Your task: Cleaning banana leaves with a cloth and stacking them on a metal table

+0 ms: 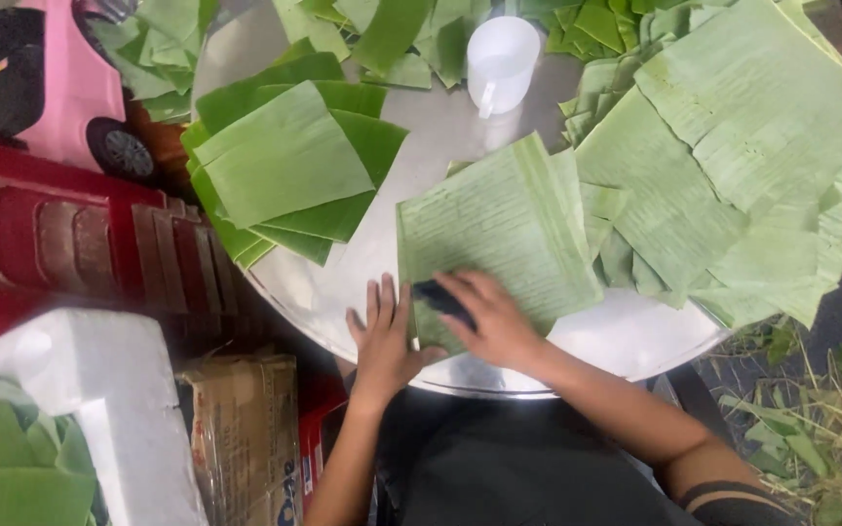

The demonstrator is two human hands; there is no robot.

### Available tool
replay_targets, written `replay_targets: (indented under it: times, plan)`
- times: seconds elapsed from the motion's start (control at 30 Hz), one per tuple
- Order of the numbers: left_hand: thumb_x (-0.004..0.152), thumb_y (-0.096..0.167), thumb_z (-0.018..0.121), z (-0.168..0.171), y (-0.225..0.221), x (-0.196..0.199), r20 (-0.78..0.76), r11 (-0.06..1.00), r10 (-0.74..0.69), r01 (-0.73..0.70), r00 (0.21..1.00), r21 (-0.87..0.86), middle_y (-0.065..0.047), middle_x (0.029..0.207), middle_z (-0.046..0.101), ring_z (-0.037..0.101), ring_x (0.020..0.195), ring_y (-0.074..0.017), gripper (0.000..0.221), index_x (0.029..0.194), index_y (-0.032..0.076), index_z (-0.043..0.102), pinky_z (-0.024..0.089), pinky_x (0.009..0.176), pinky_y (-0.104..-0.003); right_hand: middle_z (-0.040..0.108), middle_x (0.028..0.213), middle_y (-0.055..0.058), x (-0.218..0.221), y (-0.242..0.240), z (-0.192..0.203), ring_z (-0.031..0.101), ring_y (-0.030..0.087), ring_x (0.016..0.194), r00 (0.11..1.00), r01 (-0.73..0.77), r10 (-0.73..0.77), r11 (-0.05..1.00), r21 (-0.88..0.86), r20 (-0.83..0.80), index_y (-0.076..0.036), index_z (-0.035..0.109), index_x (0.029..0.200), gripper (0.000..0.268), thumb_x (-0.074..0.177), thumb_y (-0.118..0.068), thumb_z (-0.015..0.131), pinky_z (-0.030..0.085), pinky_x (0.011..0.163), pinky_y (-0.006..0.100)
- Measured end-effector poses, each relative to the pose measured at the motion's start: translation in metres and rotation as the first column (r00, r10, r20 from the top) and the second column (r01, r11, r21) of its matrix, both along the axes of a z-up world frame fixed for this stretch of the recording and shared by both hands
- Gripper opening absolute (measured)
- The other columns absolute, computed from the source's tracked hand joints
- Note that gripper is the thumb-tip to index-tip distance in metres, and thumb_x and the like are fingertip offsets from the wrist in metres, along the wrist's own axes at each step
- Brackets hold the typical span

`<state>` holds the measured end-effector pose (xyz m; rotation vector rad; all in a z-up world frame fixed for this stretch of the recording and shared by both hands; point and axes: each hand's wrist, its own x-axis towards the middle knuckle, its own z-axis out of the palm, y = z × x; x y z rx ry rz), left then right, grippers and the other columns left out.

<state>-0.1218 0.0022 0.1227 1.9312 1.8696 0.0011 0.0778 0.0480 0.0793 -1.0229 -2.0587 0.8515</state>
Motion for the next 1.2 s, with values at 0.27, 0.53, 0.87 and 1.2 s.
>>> replay_targets:
  times: [0.27,0.53,0.87,1.2]
  plan:
    - [0.062,0.055,0.095,-0.010,-0.005,-0.011,0.071,0.978,0.177,-0.167,0.982,-0.128,-0.022,0.171,-0.005,-0.007,0.157,-0.0403,0.147,0.163,0.006,0.001,0.006,0.116,-0.076,0.055,0.129,0.003,-0.036,0.009,-0.064,0.049,0.033,0.120,0.884,-0.248,-0.009,0.838,0.486,0.467,-0.033,0.066,0.122,0.031,0.091,-0.039,0.065,0.037,0.089,0.050]
    - [0.070,0.054,0.089,0.010,-0.001,-0.015,0.097,0.969,0.150,-0.126,0.984,-0.214,-0.024,0.169,-0.013,-0.015,0.155,-0.0437,0.134,0.165,0.014,0.005,0.000,0.114,-0.078,0.048,0.132,0.004,-0.078,0.115,-0.023,0.048,0.033,0.116,0.836,-0.163,-0.008,0.951,0.261,0.549,-0.030,0.069,0.128,0.037,0.091,-0.031,0.067,0.042,0.086,0.049]
    - [0.059,0.055,0.092,-0.005,-0.007,-0.020,0.014,0.999,-0.009,0.008,1.000,0.044,-0.016,0.171,0.010,0.008,0.157,-0.0347,0.107,0.146,0.008,0.050,0.006,0.116,-0.077,0.058,0.113,0.006,-0.075,0.156,-0.025,0.060,0.031,0.106,0.960,0.074,-0.173,0.914,0.399,0.218,-0.018,0.076,0.115,0.028,0.094,-0.036,0.073,0.047,0.088,0.045]
    - [0.069,0.032,0.092,-0.011,0.046,-0.037,0.157,0.995,0.042,-0.057,0.987,0.087,-0.019,0.164,0.034,0.023,0.154,-0.0380,0.100,0.148,0.006,0.037,0.006,0.114,-0.080,0.051,0.126,0.004,-0.076,0.112,-0.045,0.047,0.030,0.112,0.888,-0.186,0.021,0.929,0.319,0.459,-0.026,0.064,0.136,0.042,0.094,-0.022,0.060,0.037,0.084,0.043]
